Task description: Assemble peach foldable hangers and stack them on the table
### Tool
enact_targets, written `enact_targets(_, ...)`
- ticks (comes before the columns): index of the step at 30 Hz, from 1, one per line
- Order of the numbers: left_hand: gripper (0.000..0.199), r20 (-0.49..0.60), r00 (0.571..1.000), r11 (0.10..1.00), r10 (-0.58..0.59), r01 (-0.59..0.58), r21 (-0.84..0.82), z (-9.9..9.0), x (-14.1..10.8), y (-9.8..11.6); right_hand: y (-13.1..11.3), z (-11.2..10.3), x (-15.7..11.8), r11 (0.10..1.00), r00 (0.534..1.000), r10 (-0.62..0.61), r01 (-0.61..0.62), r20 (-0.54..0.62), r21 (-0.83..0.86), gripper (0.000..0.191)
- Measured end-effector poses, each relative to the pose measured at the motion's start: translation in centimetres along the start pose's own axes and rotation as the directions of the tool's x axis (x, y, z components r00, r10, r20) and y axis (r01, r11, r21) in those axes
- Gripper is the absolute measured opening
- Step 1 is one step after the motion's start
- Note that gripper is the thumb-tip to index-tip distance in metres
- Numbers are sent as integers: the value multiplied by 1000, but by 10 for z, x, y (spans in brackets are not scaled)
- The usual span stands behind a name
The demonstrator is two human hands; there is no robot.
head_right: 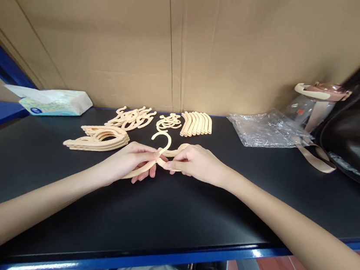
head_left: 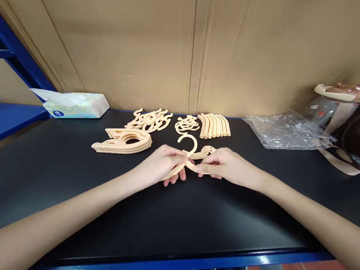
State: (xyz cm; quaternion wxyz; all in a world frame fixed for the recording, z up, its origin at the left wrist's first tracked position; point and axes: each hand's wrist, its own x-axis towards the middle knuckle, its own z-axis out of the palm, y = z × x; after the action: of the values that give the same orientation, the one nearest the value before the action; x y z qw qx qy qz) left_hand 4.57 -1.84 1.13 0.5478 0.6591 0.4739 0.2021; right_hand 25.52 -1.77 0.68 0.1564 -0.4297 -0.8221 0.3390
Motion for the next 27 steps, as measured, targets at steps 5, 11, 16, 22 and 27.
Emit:
enact_targets(5, 31, 26, 1000, 995, 16, -18, 93, 0, -1, 1, -4, 0, -3, 987, 998, -53, 46, -40, -157, 42)
enact_targets(11, 29, 98, 992, 961, 79, -102, 257, -1, -6, 4, -9, 2, -4, 909, 983, -128, 62, -134, -413, 39)
enact_targets(16, 33, 149, 979, 907, 138, -186, 379, -6, -5, 3, -9, 0, -5, 877, 963, -165, 44, -214, -478, 47)
enact_targets(22, 47, 192, 967, 843, 167, -241, 481, -10, -5, 0, -10, -3, -3, 859, 929, -268, 110, -255, -500, 44)
enact_targets(27, 49, 188, 961, 787, 204, -275, 552, -6, -7, 1, -7, -2, -2, 832, 905, -295, 87, -305, -548, 42)
